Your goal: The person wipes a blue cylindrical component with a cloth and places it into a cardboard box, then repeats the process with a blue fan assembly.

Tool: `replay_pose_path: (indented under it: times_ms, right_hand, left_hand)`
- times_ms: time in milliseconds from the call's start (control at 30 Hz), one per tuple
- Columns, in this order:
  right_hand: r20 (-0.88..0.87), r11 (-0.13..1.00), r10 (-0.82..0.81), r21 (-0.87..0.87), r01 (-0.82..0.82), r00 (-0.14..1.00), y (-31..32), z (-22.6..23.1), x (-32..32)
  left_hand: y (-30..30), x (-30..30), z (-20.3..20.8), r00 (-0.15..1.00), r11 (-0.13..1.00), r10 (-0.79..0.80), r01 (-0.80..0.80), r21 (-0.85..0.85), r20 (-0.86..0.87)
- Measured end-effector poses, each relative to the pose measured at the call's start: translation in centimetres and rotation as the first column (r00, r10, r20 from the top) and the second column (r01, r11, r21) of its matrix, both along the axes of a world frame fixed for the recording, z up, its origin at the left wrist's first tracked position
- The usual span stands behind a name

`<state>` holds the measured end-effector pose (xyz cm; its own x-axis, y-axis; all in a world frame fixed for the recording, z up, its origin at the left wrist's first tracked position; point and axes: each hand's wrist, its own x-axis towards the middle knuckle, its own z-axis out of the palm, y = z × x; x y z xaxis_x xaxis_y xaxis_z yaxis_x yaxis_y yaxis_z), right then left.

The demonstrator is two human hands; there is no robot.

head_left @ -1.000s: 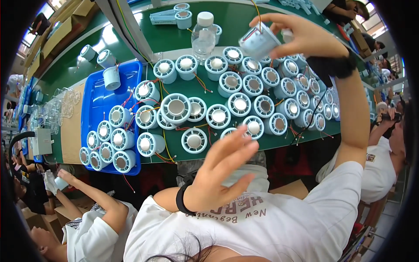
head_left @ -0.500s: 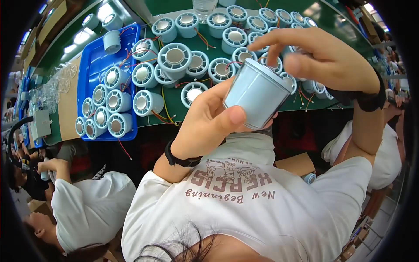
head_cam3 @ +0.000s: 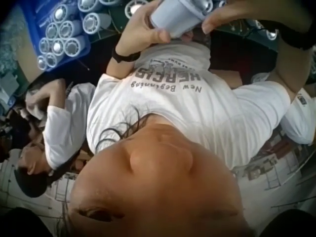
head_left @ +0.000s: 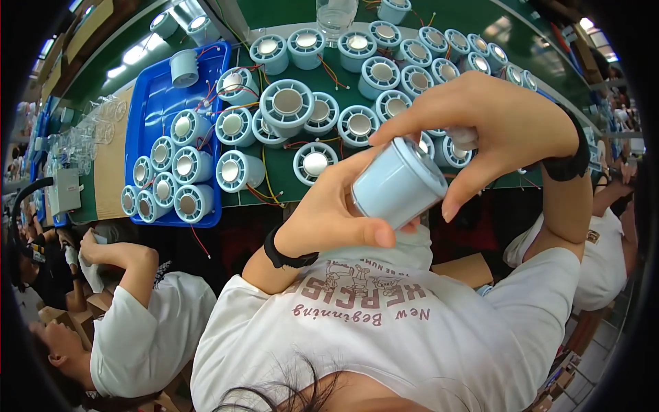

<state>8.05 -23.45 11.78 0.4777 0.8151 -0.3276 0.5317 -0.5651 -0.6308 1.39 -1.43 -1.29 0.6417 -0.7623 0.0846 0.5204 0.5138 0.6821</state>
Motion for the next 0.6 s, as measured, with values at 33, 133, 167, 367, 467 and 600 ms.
replay_pose_path:
  times_ms: [33, 133, 167, 367, 467, 600]
  right_hand:
    - [-0.050, 1.000, 0.014, -0.001, -0.014, 0.999, -0.3, -0.3, 0.6]
    - [0.159, 0.799, -0.589, -0.032, 0.601, 0.792, -0.4, 0.2, 6.2]
    - [0.326, 0.647, -0.706, -0.061, 0.760, 0.628, 0.9, 1.5, 6.9]
    - [0.806, 0.834, -0.026, -0.309, 0.457, 0.591, -11.9, -13.7, 21.1]
    - [0.710, 0.798, -0.100, -0.362, 0.483, 0.697, -12.5, -14.3, 22.3]
    - [0.636, 0.839, -0.199, -0.283, 0.465, 0.745, -14.8, -11.7, 21.9]
  left_hand:
    - [0.4, 0.2, 0.3, 0.998, 0.997, -0.057, 0.057, 0.046, -0.002]
    - [0.5, 0.0, 0.1, 0.997, 0.992, -0.068, 0.070, 0.101, -0.028]
    - [0.4, 0.0, 0.0, 0.998, 0.993, -0.033, 0.038, 0.116, -0.047]
    - [0.5, 0.0, 0.3, 0.994, 0.992, 0.110, -0.109, 0.068, -0.007]
    - [1.1, -0.5, 0.2, 0.970, 0.973, 0.231, -0.231, 0.013, -0.078]
    - [1.1, -0.2, 0.2, 0.948, 0.948, 0.319, -0.319, -0.002, -0.026]
